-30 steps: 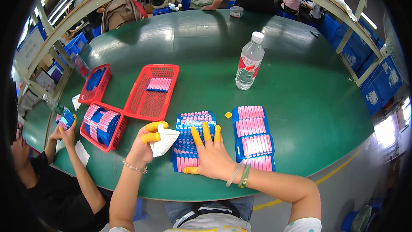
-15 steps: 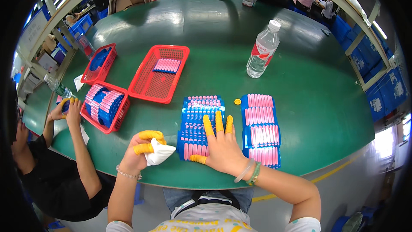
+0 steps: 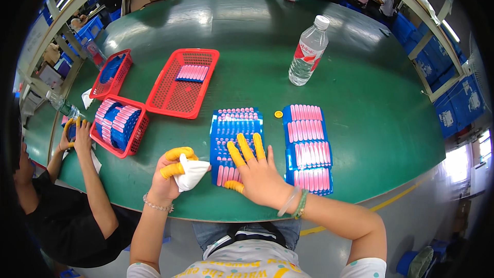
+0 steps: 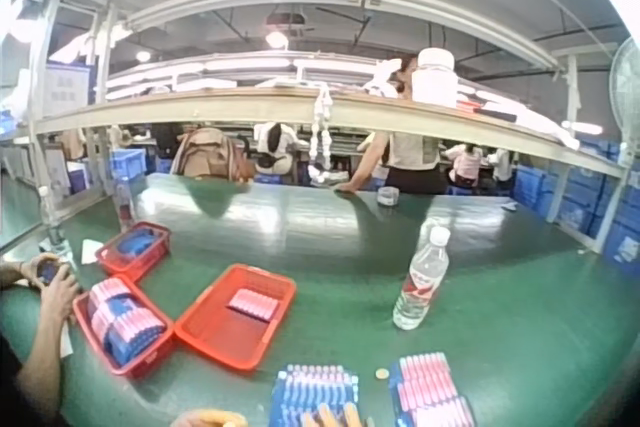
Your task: The person cleans pink plastic strips by wiping them with a cloth and liquid from a water bottle while they rest on blue sheets.
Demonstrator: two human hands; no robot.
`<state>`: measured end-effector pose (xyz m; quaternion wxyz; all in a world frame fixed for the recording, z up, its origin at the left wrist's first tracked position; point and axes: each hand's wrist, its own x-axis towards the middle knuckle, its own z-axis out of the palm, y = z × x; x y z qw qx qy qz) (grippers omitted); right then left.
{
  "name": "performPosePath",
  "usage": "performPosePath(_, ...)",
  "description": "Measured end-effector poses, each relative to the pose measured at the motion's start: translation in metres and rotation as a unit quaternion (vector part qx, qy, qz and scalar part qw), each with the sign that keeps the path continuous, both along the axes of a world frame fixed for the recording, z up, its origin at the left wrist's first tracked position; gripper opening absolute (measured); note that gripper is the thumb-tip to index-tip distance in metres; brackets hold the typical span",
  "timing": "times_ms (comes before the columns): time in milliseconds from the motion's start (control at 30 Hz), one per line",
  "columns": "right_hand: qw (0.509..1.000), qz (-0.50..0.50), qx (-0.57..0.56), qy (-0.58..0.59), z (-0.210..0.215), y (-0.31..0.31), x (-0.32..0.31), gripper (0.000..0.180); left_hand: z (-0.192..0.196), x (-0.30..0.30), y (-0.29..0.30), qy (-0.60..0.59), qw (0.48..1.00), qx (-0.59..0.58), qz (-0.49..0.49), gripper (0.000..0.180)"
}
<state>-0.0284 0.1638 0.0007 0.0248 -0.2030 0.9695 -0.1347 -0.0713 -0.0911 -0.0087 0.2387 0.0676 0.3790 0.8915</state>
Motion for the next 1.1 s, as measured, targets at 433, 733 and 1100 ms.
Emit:
performPosePath(433,0.997,0.002,0.065,-0.041,0.004,0.012,-0.083,0.092,-0.006,-0.005,0.001,0.009,0.996,-0.021,0.090,0.037)
performPosePath(733,0.992,0.015,0.083,-0.095,0.015,0.004,-0.058,0.112,-0.007,0.006,-0.007,0.012,0.993,-0.033,0.112,0.035)
performPosePath(1100,0.984,0.054,-0.127,0.111,0.053,-0.029,-0.169,0.064,0.004,0.054,-0.026,0.007,0.958,0.069,0.279,0.034)
